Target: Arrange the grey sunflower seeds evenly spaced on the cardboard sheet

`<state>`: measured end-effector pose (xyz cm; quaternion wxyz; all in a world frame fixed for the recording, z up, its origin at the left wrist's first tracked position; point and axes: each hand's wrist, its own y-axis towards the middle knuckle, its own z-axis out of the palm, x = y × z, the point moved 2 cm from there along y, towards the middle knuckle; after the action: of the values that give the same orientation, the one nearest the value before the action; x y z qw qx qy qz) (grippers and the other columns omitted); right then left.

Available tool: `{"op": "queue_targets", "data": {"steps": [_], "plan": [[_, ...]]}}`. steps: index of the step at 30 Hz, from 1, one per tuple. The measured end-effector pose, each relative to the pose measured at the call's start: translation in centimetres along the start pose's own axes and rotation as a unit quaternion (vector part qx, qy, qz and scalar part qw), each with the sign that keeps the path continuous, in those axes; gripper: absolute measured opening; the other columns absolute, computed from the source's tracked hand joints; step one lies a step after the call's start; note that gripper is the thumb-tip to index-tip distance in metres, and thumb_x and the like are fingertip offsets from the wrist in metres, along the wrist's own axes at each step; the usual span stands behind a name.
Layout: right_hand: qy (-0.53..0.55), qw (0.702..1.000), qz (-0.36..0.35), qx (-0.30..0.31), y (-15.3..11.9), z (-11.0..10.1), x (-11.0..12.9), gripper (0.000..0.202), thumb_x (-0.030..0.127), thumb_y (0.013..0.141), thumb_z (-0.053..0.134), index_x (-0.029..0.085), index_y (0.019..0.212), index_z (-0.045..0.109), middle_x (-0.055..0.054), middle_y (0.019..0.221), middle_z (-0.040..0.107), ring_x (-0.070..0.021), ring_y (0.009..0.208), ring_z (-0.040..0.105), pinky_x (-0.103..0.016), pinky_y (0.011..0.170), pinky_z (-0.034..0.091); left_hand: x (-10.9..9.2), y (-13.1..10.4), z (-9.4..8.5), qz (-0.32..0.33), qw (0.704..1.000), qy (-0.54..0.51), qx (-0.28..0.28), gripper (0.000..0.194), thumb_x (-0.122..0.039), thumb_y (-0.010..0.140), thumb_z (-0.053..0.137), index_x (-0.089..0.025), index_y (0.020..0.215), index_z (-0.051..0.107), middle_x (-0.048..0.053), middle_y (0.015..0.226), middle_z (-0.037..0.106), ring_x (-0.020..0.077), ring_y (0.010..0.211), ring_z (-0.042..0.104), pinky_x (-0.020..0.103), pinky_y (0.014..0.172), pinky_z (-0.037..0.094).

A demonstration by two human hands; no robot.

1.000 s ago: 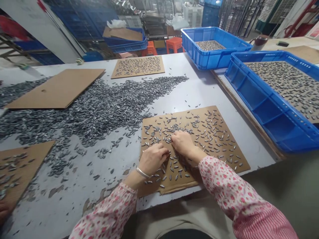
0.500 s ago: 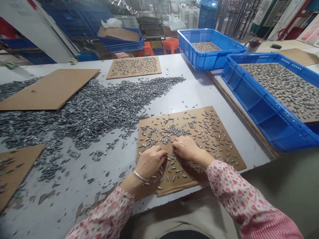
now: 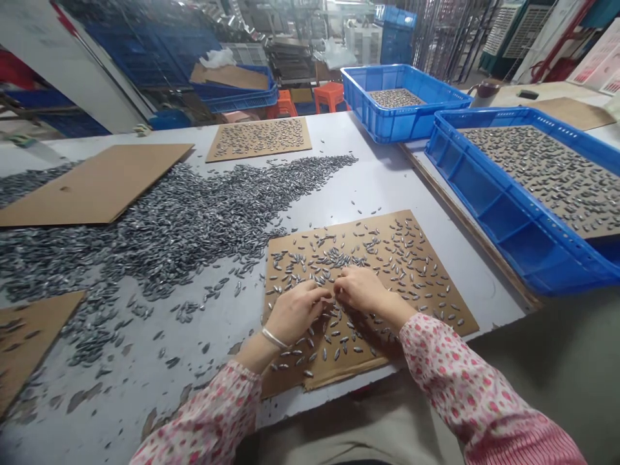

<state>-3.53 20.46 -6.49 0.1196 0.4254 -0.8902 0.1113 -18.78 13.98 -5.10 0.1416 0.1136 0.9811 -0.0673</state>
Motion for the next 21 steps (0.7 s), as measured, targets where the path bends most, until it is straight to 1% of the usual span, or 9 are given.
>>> {"op": "queue_targets", "data": {"steps": [3, 6, 9, 12, 16, 18, 21], "plan": [[-0.019, 1.000, 0.004, 0.013, -0.1, 0.1, 0.1, 0.012, 0.024, 0.086, 0.056, 0.020, 0.085, 0.067, -0.004, 0.086, 0.058, -0.0154, 0.084, 0.052, -0.025, 0.071, 0.037, -0.2, 0.8, 0.6, 0.025, 0.999, 0.032, 0.015, 0.022, -0.020, 0.087, 0.046, -0.024, 0.090, 0.067, 0.004, 0.086, 0.057, 0.0152, 0.081, 0.054, 0.026, 0.070, 0.042], [-0.027, 1.000, 0.005, 0.015, -0.3, 0.2, -0.1, 0.012, 0.023, 0.087, 0.055, 0.018, 0.085, 0.066, -0.005, 0.087, 0.059, -0.0157, 0.085, 0.052, -0.026, 0.073, 0.037, 0.0, 1.4, 1.1, 0.046, 0.998, 0.042, 0.028, 0.020, -0.018, 0.086, 0.048, -0.023, 0.086, 0.067, 0.004, 0.086, 0.057, 0.0149, 0.080, 0.053, 0.026, 0.070, 0.042], [-0.017, 1.000, 0.021, 0.004, -0.7, -0.1, -0.2, 0.012, 0.022, 0.087, 0.054, 0.018, 0.088, 0.066, -0.005, 0.089, 0.059, -0.0159, 0.085, 0.053, -0.026, 0.073, 0.037, 0.2, 1.5, 1.5, 0.048, 0.997, 0.053, 0.023, 0.018, -0.021, 0.086, 0.049, -0.021, 0.083, 0.067, 0.005, 0.087, 0.058, 0.0158, 0.080, 0.053, 0.027, 0.068, 0.042], [0.024, 0.998, 0.048, -0.023, -1.2, -0.8, -0.5, 0.012, 0.022, 0.087, 0.054, 0.018, 0.088, 0.066, -0.005, 0.088, 0.060, -0.0158, 0.085, 0.053, -0.026, 0.071, 0.037, 0.5, 1.2, 1.6, 0.034, 0.998, 0.057, 0.006, 0.020, -0.022, 0.088, 0.046, -0.020, 0.083, 0.065, 0.006, 0.086, 0.058, 0.0168, 0.080, 0.054, 0.027, 0.067, 0.042], [0.060, 0.992, 0.100, -0.055, -1.7, -1.4, -1.7, 0.011, 0.023, 0.087, 0.056, 0.018, 0.087, 0.066, -0.004, 0.086, 0.059, -0.0145, 0.083, 0.054, -0.024, 0.066, 0.037, 1.1, 0.6, 1.5, 0.005, 1.000, 0.012, -0.015, 0.021, -0.027, 0.090, 0.043, -0.021, 0.089, 0.063, 0.005, 0.089, 0.059, 0.0158, 0.083, 0.054, 0.026, 0.067, 0.042], [0.052, 0.990, 0.116, -0.065, -1.5, -1.1, -2.3, 0.012, 0.025, 0.087, 0.056, 0.019, 0.087, 0.067, -0.004, 0.086, 0.059, -0.0147, 0.084, 0.054, -0.024, 0.066, 0.037, 1.5, 0.6, 1.1, -0.019, 0.999, -0.006, -0.025, 0.021, -0.030, 0.090, 0.043, -0.022, 0.092, 0.063, 0.004, 0.092, 0.060, 0.0158, 0.086, 0.055, 0.026, 0.068, 0.042], [0.022, 0.992, 0.110, -0.062, -0.7, -0.3, -2.1, 0.016, 0.032, 0.088, 0.056, 0.020, 0.088, 0.067, -0.005, 0.087, 0.059, -0.0159, 0.086, 0.054, -0.025, 0.068, 0.037, 1.6, 1.0, 0.3, -0.049, 0.998, -0.009, -0.037, 0.020, -0.030, 0.090, 0.045, -0.023, 0.094, 0.063, 0.004, 0.095, 0.061, 0.0161, 0.087, 0.056, 0.026, 0.069, 0.043]]}}
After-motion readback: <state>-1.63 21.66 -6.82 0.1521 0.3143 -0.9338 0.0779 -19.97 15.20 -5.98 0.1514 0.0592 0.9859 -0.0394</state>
